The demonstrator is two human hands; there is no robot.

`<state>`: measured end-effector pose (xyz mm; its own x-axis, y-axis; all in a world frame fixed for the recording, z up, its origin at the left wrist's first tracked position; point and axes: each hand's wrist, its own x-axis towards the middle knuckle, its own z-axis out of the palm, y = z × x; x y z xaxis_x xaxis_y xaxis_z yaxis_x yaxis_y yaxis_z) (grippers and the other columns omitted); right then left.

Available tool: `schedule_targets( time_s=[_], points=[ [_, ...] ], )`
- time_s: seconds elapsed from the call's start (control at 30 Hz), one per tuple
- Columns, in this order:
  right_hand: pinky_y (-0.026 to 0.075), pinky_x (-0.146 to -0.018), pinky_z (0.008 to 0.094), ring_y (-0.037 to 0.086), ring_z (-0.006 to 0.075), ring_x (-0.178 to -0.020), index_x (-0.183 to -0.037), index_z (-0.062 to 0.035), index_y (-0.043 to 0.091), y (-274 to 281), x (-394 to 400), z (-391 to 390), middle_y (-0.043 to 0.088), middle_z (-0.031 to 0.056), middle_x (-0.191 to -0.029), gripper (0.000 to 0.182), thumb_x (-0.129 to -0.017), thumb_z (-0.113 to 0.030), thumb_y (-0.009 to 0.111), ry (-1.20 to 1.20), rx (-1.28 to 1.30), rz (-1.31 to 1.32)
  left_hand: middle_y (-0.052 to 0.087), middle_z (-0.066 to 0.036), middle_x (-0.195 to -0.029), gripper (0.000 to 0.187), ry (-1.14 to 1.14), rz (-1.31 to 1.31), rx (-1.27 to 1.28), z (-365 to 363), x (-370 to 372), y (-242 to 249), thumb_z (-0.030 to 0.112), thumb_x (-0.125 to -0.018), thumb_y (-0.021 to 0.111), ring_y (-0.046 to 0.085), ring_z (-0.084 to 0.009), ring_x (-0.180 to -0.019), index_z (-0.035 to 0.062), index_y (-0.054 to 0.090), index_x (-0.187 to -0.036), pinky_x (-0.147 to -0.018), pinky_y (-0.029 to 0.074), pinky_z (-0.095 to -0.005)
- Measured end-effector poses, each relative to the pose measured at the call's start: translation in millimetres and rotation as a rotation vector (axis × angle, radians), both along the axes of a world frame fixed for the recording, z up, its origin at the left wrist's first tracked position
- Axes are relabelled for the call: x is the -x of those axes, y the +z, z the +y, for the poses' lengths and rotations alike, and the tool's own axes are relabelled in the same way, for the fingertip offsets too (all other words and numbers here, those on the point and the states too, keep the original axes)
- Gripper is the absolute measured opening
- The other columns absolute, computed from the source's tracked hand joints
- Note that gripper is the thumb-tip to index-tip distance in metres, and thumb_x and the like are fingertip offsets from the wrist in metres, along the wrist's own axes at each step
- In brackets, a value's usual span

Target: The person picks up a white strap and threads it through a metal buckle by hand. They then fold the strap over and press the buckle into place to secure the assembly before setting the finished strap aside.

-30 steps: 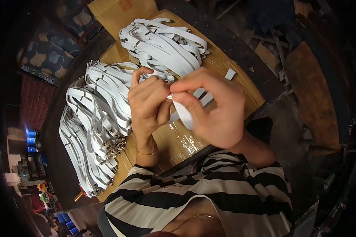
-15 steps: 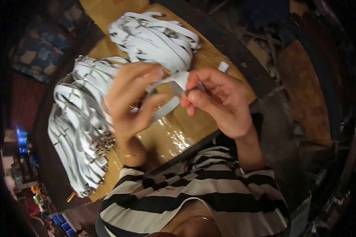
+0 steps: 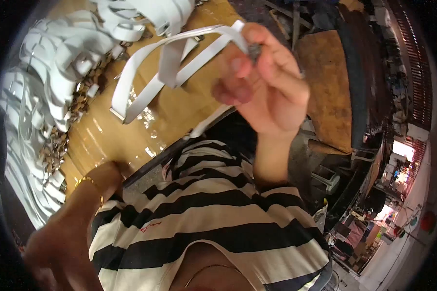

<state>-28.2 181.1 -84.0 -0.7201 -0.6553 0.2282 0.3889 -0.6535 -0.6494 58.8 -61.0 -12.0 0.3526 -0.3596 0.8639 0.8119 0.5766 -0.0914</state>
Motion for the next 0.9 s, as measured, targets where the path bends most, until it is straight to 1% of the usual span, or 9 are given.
schedule_targets(
  time_s=[0.1,0.2,0.27,0.37,0.43,0.53,0.6,0.7,0.9],
  points=[
    [0.041,-0.067,0.0297,0.048,0.0112,-0.07,-0.118,-0.0126,0.043,-3.4,4.3,-0.6,0.053,0.0032,-0.095,0.021,-0.098,-0.018,0.046,0.035,0.029,-0.024,0.049,-0.003,-0.069,0.025,0.375,0.183,0.077,-17.7,-0.4,6.2,0.022,-0.097,0.044,0.052,-0.0145,-0.059,-0.0005,0.052,-0.093,-0.053,0.049,-0.0288],
    [0.04,-0.067,0.0285,0.047,0.0108,-0.071,-0.117,-0.0132,0.043,-2.8,7.3,4.0,0.052,0.0025,-0.094,0.02,-0.098,-0.018,0.046,0.038,0.058,-0.027,0.052,-0.004,-0.064,0.027,0.183,0.017,0.342,-30.2,-33.7,-7.1,0.025,-0.099,0.043,0.049,-0.0107,-0.048,-0.0003,0.053,-0.102,-0.046,0.047,-0.0258],
    [0.04,-0.066,0.0279,0.047,0.0107,-0.071,-0.117,-0.0134,0.044,-1.9,6.2,6.6,0.052,0.0022,-0.095,0.02,-0.098,-0.018,0.046,0.039,0.085,-0.049,0.054,-0.001,-0.057,0.032,-0.06,-0.166,0.222,-18.1,-43.8,-8.4,0.03,-0.1,0.042,0.042,-0.0072,-0.035,0.0023,0.057,-0.104,-0.042,0.045,-0.0229],
    [0.043,-0.063,0.0269,0.05,0.0098,-0.068,-0.107,-0.0096,0.046,0.5,4.1,6.7,0.052,0.0023,-0.088,0.013,-0.095,-0.008,0.05,-0.006,0.164,-0.143,0.05,0.0,-0.048,0.041,-0.173,0.045,0.34,-21.6,-32.7,-4.6,0.037,-0.1,0.041,0.037,-0.0066,-0.029,0.0034,0.06,-0.088,-0.039,0.044,-0.0226],
    [0.041,-0.062,0.0249,0.048,0.0082,-0.067,-0.109,-0.0112,0.048,-4.8,6.1,12.7,0.052,0.0003,-0.088,0.013,-0.097,-0.013,0.049,0.002,0.196,-0.138,0.056,0.0,-0.047,0.034,-0.383,-0.476,0.518,-37.8,-50.6,1.7,0.013,-0.088,0.049,0.054,-0.0093,-0.037,0.0101,0.048,-0.055,-0.059,0.052,-0.0232],
    [0.039,-0.062,0.0242,0.047,0.0071,-0.066,-0.113,-0.0123,0.049,-12.2,10.5,21.2,0.053,-0.0005,-0.089,0.016,-0.099,-0.017,0.046,0.031,0.232,-0.095,0.047,0.003,-0.042,0.035,-0.464,-0.706,0.531,-34.5,-60.0,6.7,0.013,-0.09,0.046,0.05,-0.0093,-0.035,0.011,0.048,-0.055,-0.051,0.05,-0.0285],
    [0.042,-0.06,0.0254,0.05,0.0088,-0.065,-0.108,-0.0105,0.049,-8.4,7.2,23.2,0.054,0.0013,-0.085,0.012,-0.096,-0.011,0.05,-0.021,0.238,-0.137,0.045,0.005,-0.041,0.036,-0.436,-0.66,0.604,-28.8,-55.3,2.2,0.014,-0.09,0.047,0.05,-0.0073,-0.036,0.011,0.047,-0.054,-0.048,0.047,-0.0237],
    [0.046,-0.058,0.0262,0.053,0.0106,-0.063,-0.102,-0.0086,0.05,-9.0,2.6,24.0,0.056,0.0033,-0.082,0.01,-0.093,-0.006,0.053,-0.075,0.261,-0.19,0.049,0.0,-0.048,0.053,-0.204,-0.009,0.255,-16.8,-39.2,-9.5,0.046,-0.098,0.04,0.039,-0.0057,-0.031,0.0054,0.053,-0.066,-0.037,0.045,-0.0224],
    [0.041,-0.061,0.0245,0.049,0.0064,-0.066,-0.11,-0.0118,0.051,-16.7,8.7,34.4,0.053,-0.0024,-0.084,0.015,-0.095,-0.011,0.052,-0.034,0.28,-0.133,0.05,0.0,-0.046,0.043,-0.083,-0.249,0.405,-27.7,-50.4,-5.8,0.035,-0.096,0.047,0.043,-0.0064,-0.032,0.0065,0.053,-0.063,-0.036,0.042,-0.0194]
  ],
)
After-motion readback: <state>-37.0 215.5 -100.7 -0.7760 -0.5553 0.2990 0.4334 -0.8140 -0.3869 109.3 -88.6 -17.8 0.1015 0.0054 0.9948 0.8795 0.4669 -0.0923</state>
